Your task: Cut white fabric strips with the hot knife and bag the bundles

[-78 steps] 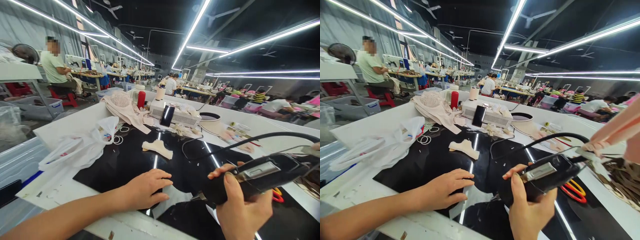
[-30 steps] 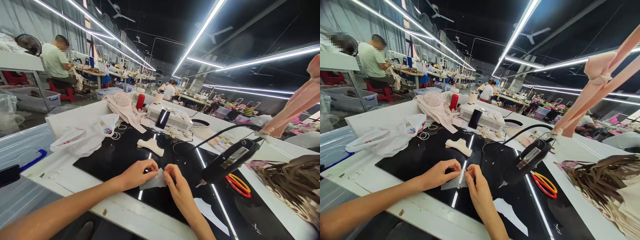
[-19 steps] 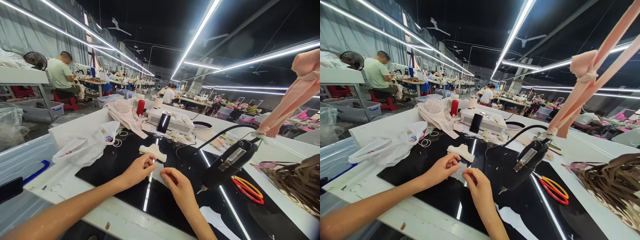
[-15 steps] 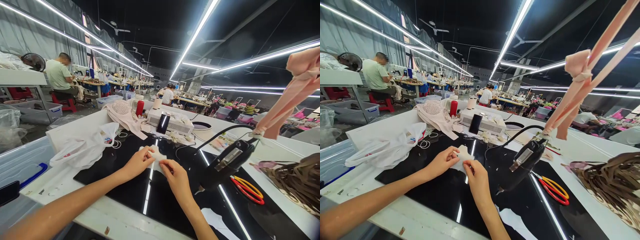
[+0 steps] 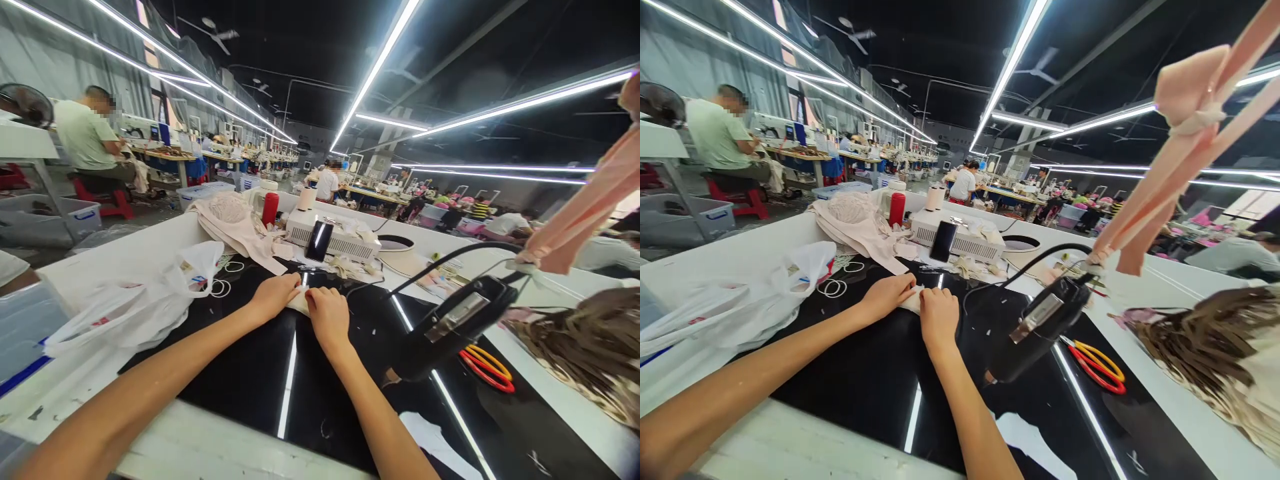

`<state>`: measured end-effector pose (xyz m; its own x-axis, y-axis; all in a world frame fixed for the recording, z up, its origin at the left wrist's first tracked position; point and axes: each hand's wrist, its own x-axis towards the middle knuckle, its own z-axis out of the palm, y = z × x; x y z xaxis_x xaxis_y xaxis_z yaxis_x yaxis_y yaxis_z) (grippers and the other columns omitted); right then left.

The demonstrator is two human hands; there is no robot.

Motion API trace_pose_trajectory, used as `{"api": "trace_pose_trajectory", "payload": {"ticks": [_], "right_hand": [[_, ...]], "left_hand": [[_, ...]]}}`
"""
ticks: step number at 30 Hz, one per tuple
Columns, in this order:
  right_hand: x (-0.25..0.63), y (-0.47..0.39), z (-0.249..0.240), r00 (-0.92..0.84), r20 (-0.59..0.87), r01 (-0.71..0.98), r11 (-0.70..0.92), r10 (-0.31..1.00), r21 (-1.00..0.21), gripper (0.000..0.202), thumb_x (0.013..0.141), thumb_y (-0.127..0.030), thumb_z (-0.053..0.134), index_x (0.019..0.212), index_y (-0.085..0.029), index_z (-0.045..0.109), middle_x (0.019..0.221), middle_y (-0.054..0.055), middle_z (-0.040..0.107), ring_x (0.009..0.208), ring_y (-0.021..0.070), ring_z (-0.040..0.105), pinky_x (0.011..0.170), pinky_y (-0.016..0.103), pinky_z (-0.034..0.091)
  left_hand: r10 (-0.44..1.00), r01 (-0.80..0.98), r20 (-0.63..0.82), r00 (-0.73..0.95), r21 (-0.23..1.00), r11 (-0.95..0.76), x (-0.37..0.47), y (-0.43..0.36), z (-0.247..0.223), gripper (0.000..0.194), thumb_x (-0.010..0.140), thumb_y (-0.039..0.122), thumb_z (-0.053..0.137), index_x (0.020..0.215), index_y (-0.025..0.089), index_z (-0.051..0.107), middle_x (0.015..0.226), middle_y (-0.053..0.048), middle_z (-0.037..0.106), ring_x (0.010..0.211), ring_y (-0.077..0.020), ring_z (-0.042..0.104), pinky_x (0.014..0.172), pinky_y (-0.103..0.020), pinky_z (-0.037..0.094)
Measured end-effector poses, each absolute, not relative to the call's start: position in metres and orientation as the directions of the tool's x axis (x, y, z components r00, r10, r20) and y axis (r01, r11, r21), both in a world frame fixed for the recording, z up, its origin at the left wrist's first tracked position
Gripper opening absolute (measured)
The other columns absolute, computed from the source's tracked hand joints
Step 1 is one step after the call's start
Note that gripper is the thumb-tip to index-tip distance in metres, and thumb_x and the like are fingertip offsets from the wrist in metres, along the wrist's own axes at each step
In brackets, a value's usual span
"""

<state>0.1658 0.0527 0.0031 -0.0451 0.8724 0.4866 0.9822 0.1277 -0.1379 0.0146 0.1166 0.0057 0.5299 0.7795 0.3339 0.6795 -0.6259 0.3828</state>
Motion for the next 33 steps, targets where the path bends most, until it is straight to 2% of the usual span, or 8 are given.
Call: {"api": "trace_pose_trajectory", "payload": {"ticks": [5, 8, 10, 12, 15, 23, 27, 33], "right_hand": [[0.153, 0.037, 0.009, -0.115, 0.479, 0.987, 0.154, 0.870, -0.043, 0.013, 0.100, -0.023, 0.056, 0.099, -0.016, 0.066, 0.103, 0.006, 0.068, 0.102, 0.0222, 0.061, 0.090, 0.040, 0.048], [0.141, -0.002, 0.015, -0.238, 0.492, 0.962, 0.274, 0.838, -0.002, 0.014, 0.102, -0.025, 0.052, 0.107, -0.021, 0.064, 0.111, 0.005, 0.069, 0.104, 0.0215, 0.058, 0.089, 0.037, 0.044], [0.137, -0.041, 0.014, -0.331, 0.486, 0.926, 0.378, 0.809, 0.002, 0.014, 0.103, -0.030, 0.052, 0.100, -0.025, 0.064, 0.100, -0.001, 0.071, 0.096, 0.0173, 0.060, 0.083, 0.033, 0.044], [0.140, -0.082, 0.007, -0.381, 0.497, 0.893, 0.450, 0.779, -0.022, 0.014, 0.102, -0.027, 0.052, 0.096, -0.026, 0.064, 0.090, -0.005, 0.071, 0.084, 0.0137, 0.061, 0.075, 0.030, 0.044], [0.166, -0.134, -0.007, -0.245, 0.631, 0.869, 0.456, 0.736, -0.195, 0.011, 0.099, -0.019, 0.056, 0.095, -0.024, 0.065, 0.082, -0.004, 0.072, 0.072, 0.0139, 0.061, 0.069, 0.030, 0.045], [0.247, -0.175, -0.028, 0.227, 0.547, 0.883, 0.067, 0.806, -0.464, 0.019, 0.102, -0.027, 0.052, 0.114, -0.023, 0.067, 0.104, 0.007, 0.072, 0.095, 0.0236, 0.066, 0.085, 0.038, 0.052], [0.249, -0.163, -0.038, 0.236, 0.509, 0.857, 0.070, 0.828, -0.511, 0.026, 0.101, -0.031, 0.051, 0.117, -0.022, 0.070, 0.107, 0.010, 0.071, 0.095, 0.0280, 0.063, 0.084, 0.045, 0.050], [0.247, -0.159, -0.044, 0.315, 0.470, 0.731, 0.105, 0.824, -0.674, 0.031, 0.100, -0.038, 0.048, 0.098, -0.024, 0.076, 0.096, 0.010, 0.073, 0.090, 0.0272, 0.064, 0.084, 0.043, 0.049]], "left_hand": [[0.731, 0.697, 0.342, 0.590, 0.240, -0.675, 0.011, 0.122, 0.001, 0.019, 0.098, 0.030, 0.049, 0.091, 0.019, 0.063, 0.091, -0.007, 0.065, 0.092, -0.0244, 0.061, 0.080, -0.033, 0.044], [0.688, 0.677, 0.378, 0.620, 0.186, -0.712, 0.006, 0.129, 0.002, 0.021, 0.095, 0.031, 0.047, 0.093, 0.019, 0.064, 0.098, -0.009, 0.066, 0.097, -0.0291, 0.060, 0.085, -0.038, 0.043], [0.666, 0.668, 0.406, 0.626, 0.163, -0.726, 0.002, 0.129, 0.005, 0.025, 0.095, 0.034, 0.044, 0.095, 0.019, 0.064, 0.101, -0.010, 0.065, 0.100, -0.0310, 0.059, 0.088, -0.041, 0.042], [0.640, 0.660, 0.443, 0.628, 0.133, -0.740, -0.003, 0.123, 0.008, 0.030, 0.097, 0.037, 0.040, 0.097, 0.020, 0.064, 0.104, -0.010, 0.065, 0.102, -0.0315, 0.059, 0.091, -0.043, 0.042], [0.589, 0.615, 0.471, 0.657, 0.115, -0.780, -0.007, 0.104, 0.009, 0.034, 0.099, 0.040, 0.036, 0.096, 0.021, 0.064, 0.100, -0.008, 0.066, 0.097, -0.0284, 0.061, 0.088, -0.040, 0.044], [0.616, 0.476, 0.185, 0.766, 0.481, -0.736, 0.025, 0.015, 0.004, 0.027, 0.101, 0.042, 0.043, 0.099, 0.027, 0.065, 0.099, 0.003, 0.070, 0.088, -0.0178, 0.066, 0.079, -0.028, 0.044], [0.615, 0.465, 0.047, 0.787, 0.608, -0.643, 0.051, -0.020, 0.005, 0.018, 0.098, 0.037, 0.050, 0.101, 0.028, 0.065, 0.087, 0.004, 0.069, 0.078, -0.0166, 0.063, 0.069, -0.026, 0.041], [0.617, 0.419, 0.017, 0.787, 0.720, -0.554, 0.072, -0.041, 0.002, 0.019, 0.095, 0.035, 0.054, 0.106, 0.027, 0.067, 0.088, 0.003, 0.071, 0.074, -0.0155, 0.062, 0.067, -0.026, 0.042]]}}
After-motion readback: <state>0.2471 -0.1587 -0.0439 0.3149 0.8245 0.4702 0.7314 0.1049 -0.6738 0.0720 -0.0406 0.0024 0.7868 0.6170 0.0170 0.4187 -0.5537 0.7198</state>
